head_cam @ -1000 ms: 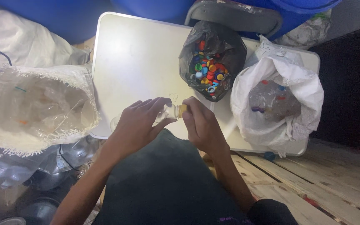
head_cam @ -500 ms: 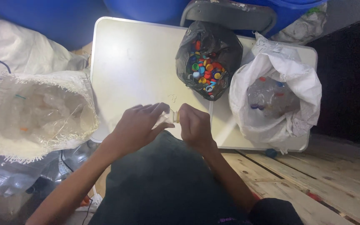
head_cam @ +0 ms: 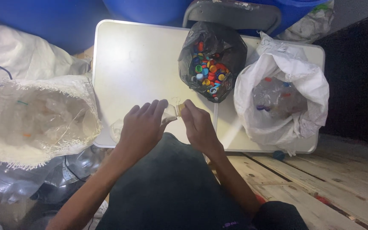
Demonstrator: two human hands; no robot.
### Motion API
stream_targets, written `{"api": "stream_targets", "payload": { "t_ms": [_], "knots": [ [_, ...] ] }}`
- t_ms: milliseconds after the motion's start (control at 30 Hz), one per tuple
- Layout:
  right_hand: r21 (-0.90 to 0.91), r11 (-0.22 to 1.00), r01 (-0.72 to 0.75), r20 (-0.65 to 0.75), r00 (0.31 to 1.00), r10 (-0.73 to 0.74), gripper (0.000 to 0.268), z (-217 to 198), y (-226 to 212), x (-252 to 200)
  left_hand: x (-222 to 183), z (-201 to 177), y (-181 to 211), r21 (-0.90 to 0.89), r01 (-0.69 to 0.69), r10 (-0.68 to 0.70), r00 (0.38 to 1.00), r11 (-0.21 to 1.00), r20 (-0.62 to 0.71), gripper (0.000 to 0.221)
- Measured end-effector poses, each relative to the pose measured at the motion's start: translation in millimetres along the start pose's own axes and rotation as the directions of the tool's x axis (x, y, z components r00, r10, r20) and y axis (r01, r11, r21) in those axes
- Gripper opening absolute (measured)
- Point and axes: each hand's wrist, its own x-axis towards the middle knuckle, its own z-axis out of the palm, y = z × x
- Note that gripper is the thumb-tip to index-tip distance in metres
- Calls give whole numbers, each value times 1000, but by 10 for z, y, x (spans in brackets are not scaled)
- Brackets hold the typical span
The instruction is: The person repeatedly picks up empty plastic bottles from a white mesh bag, selects a matching colored cap from a black bag on the table, screws the cap onto the bottle, and places the capped bottle into a white sack. This process is repeated for multiple bottles throughout the video.
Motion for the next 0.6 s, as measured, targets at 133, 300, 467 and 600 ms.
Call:
{"api": "stream_targets", "payload": {
  "t_ms": [133, 300, 467, 600],
  "knots": [
    [-11, 1000, -3, -26, 1000, 3, 32, 13, 89, -22, 22, 93, -29, 84, 2, -8, 997, 996, 79, 44],
    [-80, 988, 132, -21, 991, -135, 21, -5, 159, -10, 170, -23, -20, -169, 202, -146, 945, 965, 293, 39],
    [-58, 975, 213, 19, 977, -212, 24, -145, 143, 86, 190, 107, -253, -480, 514, -194, 800, 711, 568, 39],
    [-110, 992, 64, -103, 992, -75, 36, -198, 408, 221, 220, 160, -364, -452, 600, -253, 745, 660, 618, 39]
  ]
}}
